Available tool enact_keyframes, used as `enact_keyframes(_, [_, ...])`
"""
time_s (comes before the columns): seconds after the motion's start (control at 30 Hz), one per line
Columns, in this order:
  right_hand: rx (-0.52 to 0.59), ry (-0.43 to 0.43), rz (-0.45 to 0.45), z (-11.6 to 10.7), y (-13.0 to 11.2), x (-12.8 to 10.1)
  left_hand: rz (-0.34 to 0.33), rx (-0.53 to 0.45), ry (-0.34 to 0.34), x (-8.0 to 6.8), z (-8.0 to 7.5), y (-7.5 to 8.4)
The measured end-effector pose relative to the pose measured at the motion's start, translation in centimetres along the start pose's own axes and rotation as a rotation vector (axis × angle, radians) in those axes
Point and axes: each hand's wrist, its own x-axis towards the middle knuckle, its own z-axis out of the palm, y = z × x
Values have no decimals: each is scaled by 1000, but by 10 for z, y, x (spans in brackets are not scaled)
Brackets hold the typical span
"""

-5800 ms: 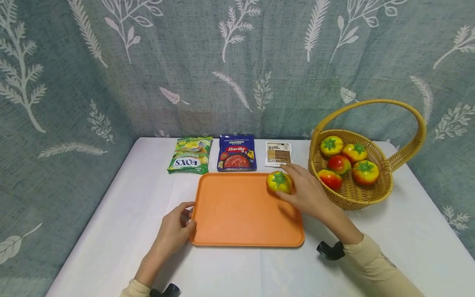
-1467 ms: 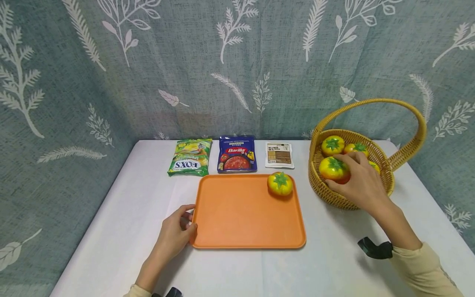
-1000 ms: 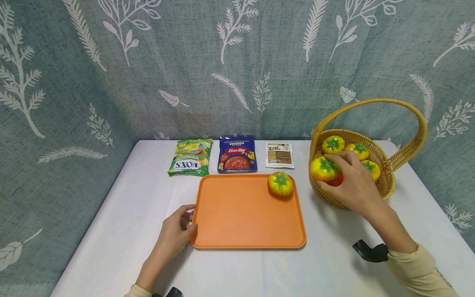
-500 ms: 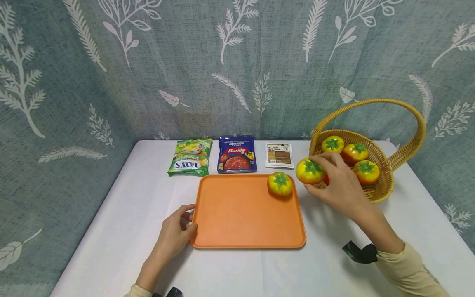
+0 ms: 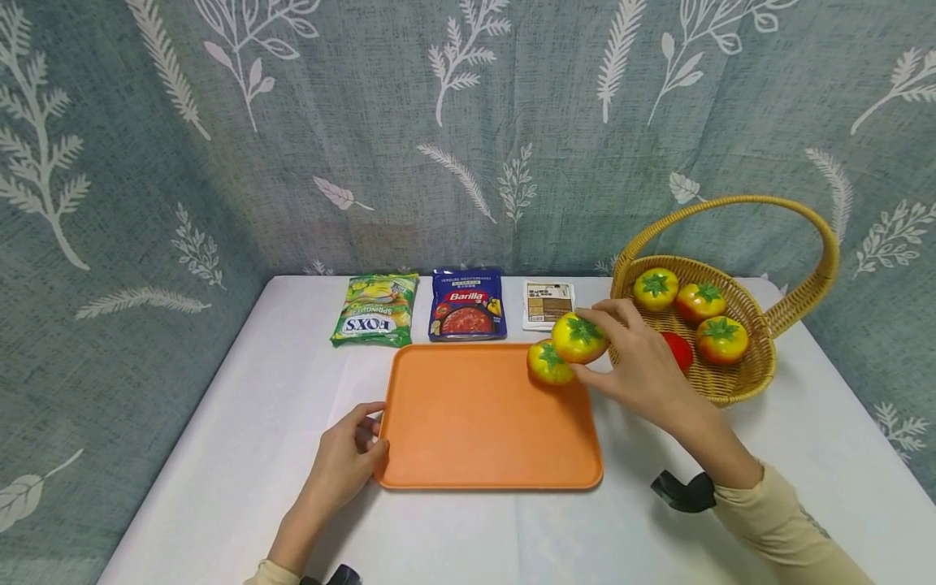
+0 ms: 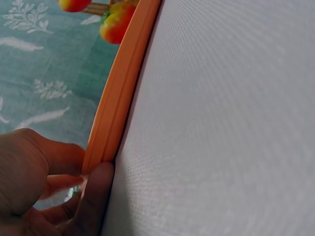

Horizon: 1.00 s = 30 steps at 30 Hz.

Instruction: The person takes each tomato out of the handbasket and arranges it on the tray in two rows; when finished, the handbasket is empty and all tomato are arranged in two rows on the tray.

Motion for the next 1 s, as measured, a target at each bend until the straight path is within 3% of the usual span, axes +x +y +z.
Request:
enact_keyframes(0.6, [78,-27,-56,29,-23,19,0,11,-4,3,0,-3])
enact_keyframes(1.0, [133,-125,-42,49,-36,30,25,6,11,1,1,-3])
